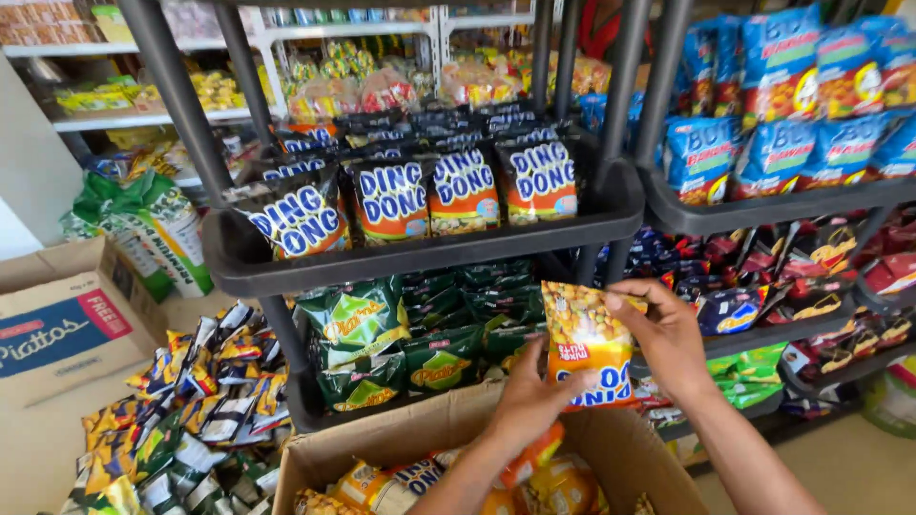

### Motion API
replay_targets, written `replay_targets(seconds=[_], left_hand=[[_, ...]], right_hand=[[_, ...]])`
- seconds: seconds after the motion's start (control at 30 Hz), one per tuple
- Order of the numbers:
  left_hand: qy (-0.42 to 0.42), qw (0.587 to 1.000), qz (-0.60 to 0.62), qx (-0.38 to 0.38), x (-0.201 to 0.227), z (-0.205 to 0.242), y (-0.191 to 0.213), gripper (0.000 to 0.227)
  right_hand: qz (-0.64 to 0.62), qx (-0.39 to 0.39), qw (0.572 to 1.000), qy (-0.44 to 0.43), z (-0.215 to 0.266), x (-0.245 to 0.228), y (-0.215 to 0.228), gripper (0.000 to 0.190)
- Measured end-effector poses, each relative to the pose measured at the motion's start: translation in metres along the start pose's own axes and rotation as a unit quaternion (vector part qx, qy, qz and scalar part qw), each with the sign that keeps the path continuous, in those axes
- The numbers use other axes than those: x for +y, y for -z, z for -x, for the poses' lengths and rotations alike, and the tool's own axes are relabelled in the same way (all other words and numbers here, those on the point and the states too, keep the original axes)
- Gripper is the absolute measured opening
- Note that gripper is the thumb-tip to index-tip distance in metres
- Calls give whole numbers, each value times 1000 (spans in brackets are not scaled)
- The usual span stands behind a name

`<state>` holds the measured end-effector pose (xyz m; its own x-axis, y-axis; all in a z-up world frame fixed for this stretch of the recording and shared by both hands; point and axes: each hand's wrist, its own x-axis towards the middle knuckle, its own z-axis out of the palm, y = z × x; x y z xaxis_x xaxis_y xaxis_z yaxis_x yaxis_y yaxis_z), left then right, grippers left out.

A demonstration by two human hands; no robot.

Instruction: Stocking and organizing snack bags on grocery store shelves.

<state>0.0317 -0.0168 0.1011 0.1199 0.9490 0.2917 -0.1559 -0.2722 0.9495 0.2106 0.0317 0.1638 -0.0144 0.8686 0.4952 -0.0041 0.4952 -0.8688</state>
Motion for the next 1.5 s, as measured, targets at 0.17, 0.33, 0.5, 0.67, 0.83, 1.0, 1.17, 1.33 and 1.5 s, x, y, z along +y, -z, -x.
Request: replay_targets(seconds=[0.17,0.33,0.5,0.67,0.83,1.0,1.17,1.33,1.5], left_hand=[[34,998,42,-31,-2,4,18,64],[76,993,56,-71,-20,12,39,51],[117,986,61,-103,-11,12,45,54],[104,989,59,-89,-8,4,49,62],[139,982,109,-71,-38,3,59,61],[106,977,183,38,-21,-1,71,63],[93,979,158,88,-8,-8,66,65],[24,964,-190,-186,36,-16,62,62],[65,985,-58,-148,-18,-19,73,66]], right_hand=[[-14,14,1000,-7,-3,15,-9,12],[-26,-111,989,-94,-18,24,0,14],[91,-153,977,-118,-26,7,1,21],[56,-147,983,-91,-35,7,-5,22],[65,-110,989,-76,-41,12,0,21],[308,-222,911,-158,-27,-3,38,27],[429,-119,895,-25,12,-27,37,28],[369,-360,857,4,32,-11,4,100],[101,-303,903,-287,38,44,-7,53]])
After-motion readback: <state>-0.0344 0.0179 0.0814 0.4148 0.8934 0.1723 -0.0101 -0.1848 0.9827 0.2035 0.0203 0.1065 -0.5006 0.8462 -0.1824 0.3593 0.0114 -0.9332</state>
